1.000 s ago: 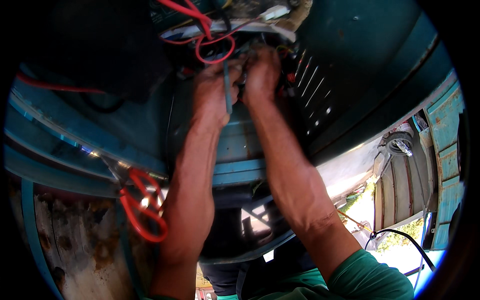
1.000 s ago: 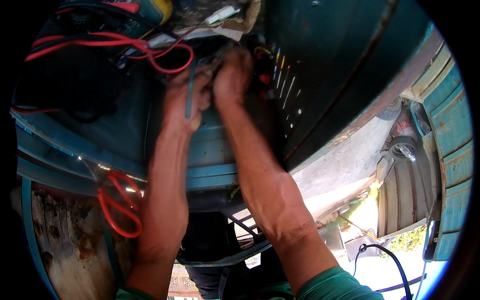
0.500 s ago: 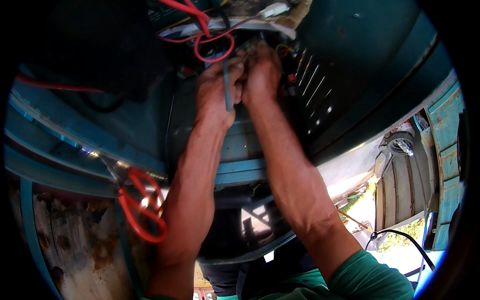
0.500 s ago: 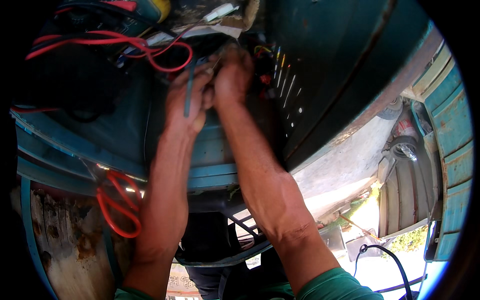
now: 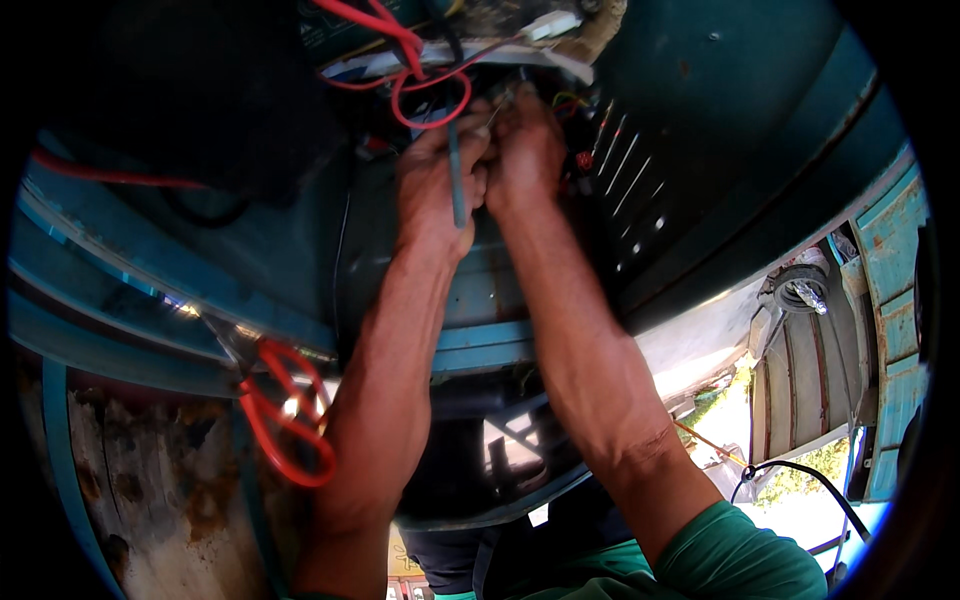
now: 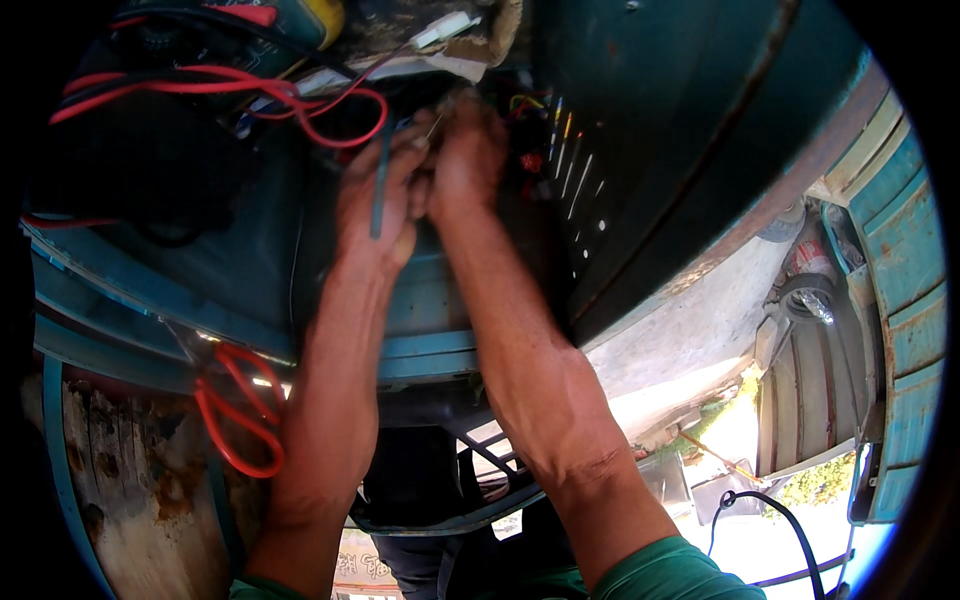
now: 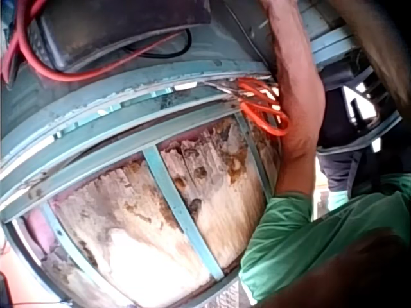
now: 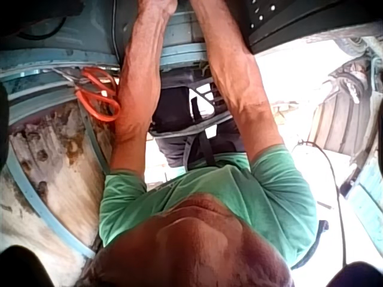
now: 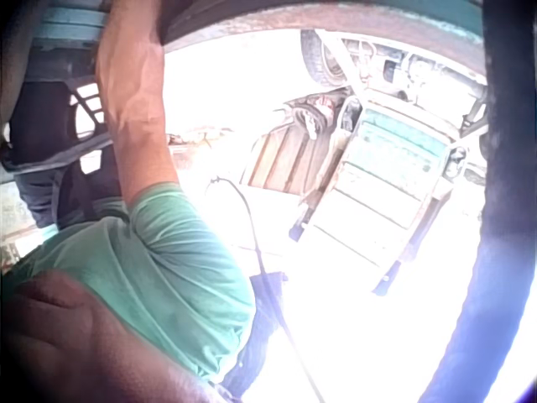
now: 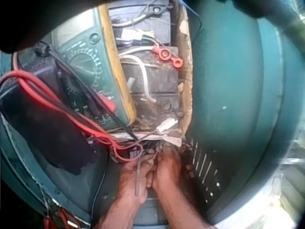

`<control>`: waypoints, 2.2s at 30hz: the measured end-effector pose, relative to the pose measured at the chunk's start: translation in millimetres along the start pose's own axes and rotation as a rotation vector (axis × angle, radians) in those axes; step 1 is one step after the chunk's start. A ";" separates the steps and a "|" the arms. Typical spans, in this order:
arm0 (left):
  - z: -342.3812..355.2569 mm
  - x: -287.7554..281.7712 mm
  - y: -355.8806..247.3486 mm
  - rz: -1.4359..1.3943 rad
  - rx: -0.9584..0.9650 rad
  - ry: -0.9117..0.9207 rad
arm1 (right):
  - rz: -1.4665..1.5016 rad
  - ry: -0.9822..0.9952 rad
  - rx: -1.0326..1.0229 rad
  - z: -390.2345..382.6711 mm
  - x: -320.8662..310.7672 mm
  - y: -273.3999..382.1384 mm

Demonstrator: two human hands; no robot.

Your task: The person works on the electrical system of a teal three-wheeled vehicle, using a screwdriver to adjust connections within the exposed wiring harness. The person manipulates various colored wires and components inside the vehicle's compartment while standing outdoors.

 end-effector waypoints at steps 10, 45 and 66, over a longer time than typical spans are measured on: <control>0.5 2.7 -1.6 -0.028 0.029 0.001 | 0.097 -0.006 0.019 -0.9 2.7 0.5; 1.9 7.9 -3.3 -0.043 0.130 0.040 | 0.135 0.051 0.141 -6.9 9.2 -0.9; 7.3 13.4 -1.4 -0.072 0.191 0.056 | -0.025 0.044 0.085 8.0 -0.3 -14.8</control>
Point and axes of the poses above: each hand's wrist, its own z-axis towards the middle knuckle, its own x-axis out of the palm, y = z × x, the point moved 9 cm from there along z, towards the middle knuckle, and after that the axes turned 13 degrees about -z, right-handed, at the moved point
